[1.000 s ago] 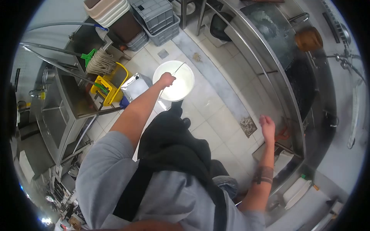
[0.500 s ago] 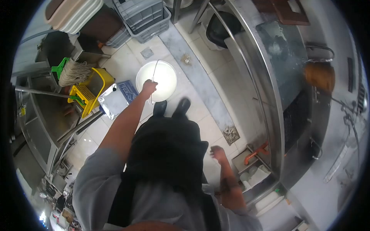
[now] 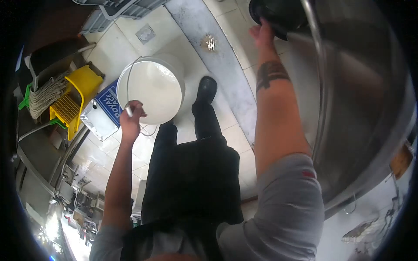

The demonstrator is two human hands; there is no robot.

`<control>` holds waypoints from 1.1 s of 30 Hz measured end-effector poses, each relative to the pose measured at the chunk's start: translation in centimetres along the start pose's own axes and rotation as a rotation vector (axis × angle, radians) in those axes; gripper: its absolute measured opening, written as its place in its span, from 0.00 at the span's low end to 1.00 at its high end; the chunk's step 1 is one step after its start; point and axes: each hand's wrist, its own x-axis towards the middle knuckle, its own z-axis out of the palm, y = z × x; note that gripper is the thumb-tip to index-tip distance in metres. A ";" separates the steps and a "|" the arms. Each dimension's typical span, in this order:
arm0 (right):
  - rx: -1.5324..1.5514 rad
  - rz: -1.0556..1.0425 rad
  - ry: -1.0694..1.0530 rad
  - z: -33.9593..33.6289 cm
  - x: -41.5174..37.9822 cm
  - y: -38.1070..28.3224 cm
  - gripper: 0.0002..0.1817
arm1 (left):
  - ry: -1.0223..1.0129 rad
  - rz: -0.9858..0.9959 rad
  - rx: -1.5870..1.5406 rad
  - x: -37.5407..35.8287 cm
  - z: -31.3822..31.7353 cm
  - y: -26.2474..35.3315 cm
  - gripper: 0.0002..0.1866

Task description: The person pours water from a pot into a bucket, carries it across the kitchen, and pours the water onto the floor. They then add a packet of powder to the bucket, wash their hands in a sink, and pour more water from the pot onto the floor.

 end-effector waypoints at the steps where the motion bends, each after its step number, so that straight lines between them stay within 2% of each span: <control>1: 0.008 -0.013 0.060 0.7 2.0 -1.3 0.18 | 0.008 0.012 0.035 0.1 -0.1 0.2 0.05; 2: 0.017 -0.028 0.122 0.9 3.9 -2.6 0.21 | 0.014 0.025 0.070 0.3 0.0 0.3 0.05; 4: 0.051 -0.229 0.174 1.5 4.2 -4.5 0.26 | 0.002 0.036 0.112 0.5 -0.2 0.3 0.05; 5: 0.045 -0.224 0.176 1.8 3.8 -5.5 0.26 | 0.008 0.011 0.115 0.6 -0.3 0.3 0.05; 7: -0.058 -0.561 0.430 2.2 3.5 -6.7 0.28 | 0.027 -0.015 0.137 0.6 -0.4 0.9 0.06; 8: -0.066 -0.560 0.432 1.9 4.5 -5.9 0.28 | 0.042 -0.018 0.134 0.7 -0.5 0.7 0.06; 10: -0.710 -0.949 0.708 -0.2 7.2 -2.3 0.25 | 0.033 -0.006 0.132 0.9 -0.6 1.0 0.06; 11: -0.883 -0.848 0.745 -0.9 8.2 0.5 0.24 | 0.047 -0.027 0.135 1.0 -0.9 0.9 0.06; 12: -0.888 -0.849 0.745 -1.0 8.2 2.0 0.24 | 0.059 -0.049 0.141 1.0 -1.1 0.7 0.06; 14: -1.154 -0.776 0.459 -2.0 8.1 4.2 0.24 | 0.069 -0.036 0.173 1.2 -1.0 1.2 0.06; 15: -1.159 -0.770 0.460 -2.4 8.9 4.2 0.24 | 0.086 -0.043 0.167 1.2 -1.5 0.7 0.06; 17: -1.455 -0.650 0.112 -3.4 11.3 3.4 0.26 | 0.116 -0.046 0.141 1.4 -1.5 0.1 0.06; 18: -1.462 -0.644 0.114 -3.4 12.3 2.6 0.26 | 0.114 -0.044 0.151 1.6 -1.8 -0.1 0.06; 20: -1.495 -0.329 0.171 -3.1 14.7 1.3 0.26 | 0.128 -0.028 0.170 1.8 -1.8 -0.1 0.06; 21: -1.652 -0.488 -0.042 -4.2 17.6 1.3 0.24 | 0.124 -0.011 0.194 1.9 -2.0 -0.2 0.07; 22: -1.144 -0.146 0.042 -5.5 19.9 1.9 0.24 | 0.130 -0.008 0.201 2.0 -2.4 -0.5 0.07; 24: -1.268 0.203 0.038 -4.1 22.3 0.4 0.21 | 0.199 0.000 0.247 2.2 -2.8 -1.1 0.07; 28: -1.371 0.076 -0.079 -3.9 26.5 2.0 0.21 | 0.229 -0.047 0.281 2.7 -2.6 -1.2 0.06; 29: -1.401 0.032 -0.109 -3.7 27.3 2.4 0.21 | 0.190 -0.005 0.261 2.8 -2.5 -1.3 0.07; 33: -1.506 -0.151 -0.207 -3.5 28.3 3.6 0.21 | 0.249 -0.006 0.243 2.7 -2.6 -2.3 0.07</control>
